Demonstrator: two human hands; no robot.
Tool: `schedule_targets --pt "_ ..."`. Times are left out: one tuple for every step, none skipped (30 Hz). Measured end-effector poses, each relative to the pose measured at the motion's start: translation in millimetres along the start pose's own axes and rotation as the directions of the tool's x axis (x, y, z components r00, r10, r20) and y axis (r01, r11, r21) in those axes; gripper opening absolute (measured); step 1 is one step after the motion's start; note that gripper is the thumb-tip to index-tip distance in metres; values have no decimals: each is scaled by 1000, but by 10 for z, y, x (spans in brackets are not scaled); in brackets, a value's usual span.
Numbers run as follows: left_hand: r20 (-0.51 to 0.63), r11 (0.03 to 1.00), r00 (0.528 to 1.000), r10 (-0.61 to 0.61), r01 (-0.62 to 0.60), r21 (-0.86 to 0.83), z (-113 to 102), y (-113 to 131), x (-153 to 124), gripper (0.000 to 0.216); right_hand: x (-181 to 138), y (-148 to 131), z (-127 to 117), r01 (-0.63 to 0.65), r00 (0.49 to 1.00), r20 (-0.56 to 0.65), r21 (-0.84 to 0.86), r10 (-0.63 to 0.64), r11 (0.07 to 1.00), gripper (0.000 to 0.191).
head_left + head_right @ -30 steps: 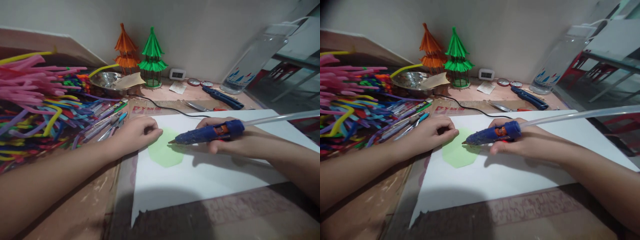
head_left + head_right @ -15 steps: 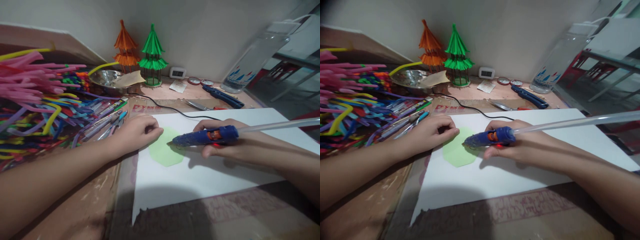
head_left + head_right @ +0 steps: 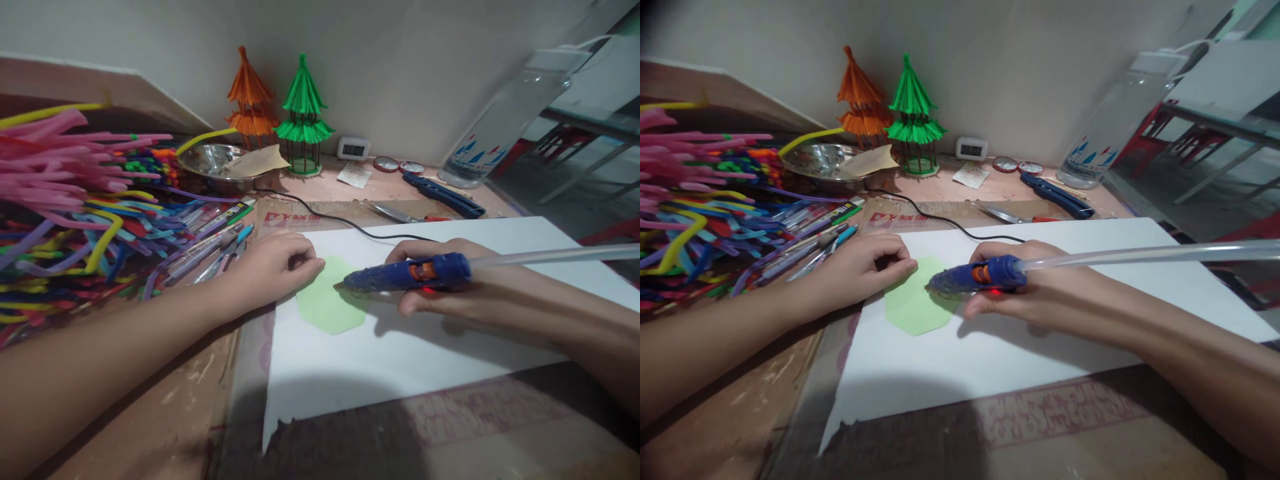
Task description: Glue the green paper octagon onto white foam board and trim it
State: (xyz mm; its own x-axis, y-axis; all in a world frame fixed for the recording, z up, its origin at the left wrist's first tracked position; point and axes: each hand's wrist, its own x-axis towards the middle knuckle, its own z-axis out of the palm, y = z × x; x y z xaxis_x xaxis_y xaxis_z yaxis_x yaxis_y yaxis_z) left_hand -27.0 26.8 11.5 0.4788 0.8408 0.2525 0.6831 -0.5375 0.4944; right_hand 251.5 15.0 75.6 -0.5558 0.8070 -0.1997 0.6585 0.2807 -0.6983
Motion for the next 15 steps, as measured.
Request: schedule_targets --pt "2 1000 1000 0 0 5 3 -2 0 31 1 -1 -4 3 1000 4 -8 -3 1000 37" --pt "2 1000 1000 -2 2 10 6 -5 0 30 2 -9 -9 3 1000 10 -22 -3 1000 38" --pt "3 1000 1000 -4 4 13 9 -7 1 31 5 -23 -13 5 1000 16 -41 -4 999 39" --pt "2 1000 1000 -6 6 14 12 -9 2 31 7 -38 -17 6 1000 22 -62 -4 998 40" --pt "1 1000 1000 -7 7 13 12 -9 3 31 10 -53 -23 10 1000 29 -80 -8 997 41" --pt "2 1000 1000 -9 9 9 11 -9 3 31 12 -62 -31 12 999 35 -95 -9 995 41" --pt "4 1000 1000 -11 11 2 8 -8 3 31 13 -61 -42 13 999 37 -101 -9 995 42" --pt "7 1000 1000 -14 14 -6 4 -6 3 31 12 -50 -58 18 999 33 -99 -14 995 42" --pt "11 1000 1000 -17 17 -15 -1 -4 2 31 10 -27 -77 29 999 23 -90 -27 996 43" --pt "15 1000 1000 -19 19 -21 -6 -1 0 32 6 4 -99 47 999 -5 -79 -48 996 43" --pt "18 999 1000 -21 22 -25 -11 2 -1 32 3 39 -121 71 996 -47 -70 -74 995 43" --pt "19 999 1000 -22 22 -26 -14 5 -2 33 0 74 -143 93 992 -85 -66 -98 994 43" --pt "16 999 1000 -21 21 -25 -15 7 -3 33 -1 105 -161 111 987 -111 -63 -117 992 43" --pt "14 1000 1000 -18 19 -24 -15 8 -4 33 0 126 -174 122 985 -117 -62 -128 991 42" --pt "13 1000 1000 -15 16 -24 -13 8 -4 33 4 138 -181 126 986 -105 -62 -132 990 40"
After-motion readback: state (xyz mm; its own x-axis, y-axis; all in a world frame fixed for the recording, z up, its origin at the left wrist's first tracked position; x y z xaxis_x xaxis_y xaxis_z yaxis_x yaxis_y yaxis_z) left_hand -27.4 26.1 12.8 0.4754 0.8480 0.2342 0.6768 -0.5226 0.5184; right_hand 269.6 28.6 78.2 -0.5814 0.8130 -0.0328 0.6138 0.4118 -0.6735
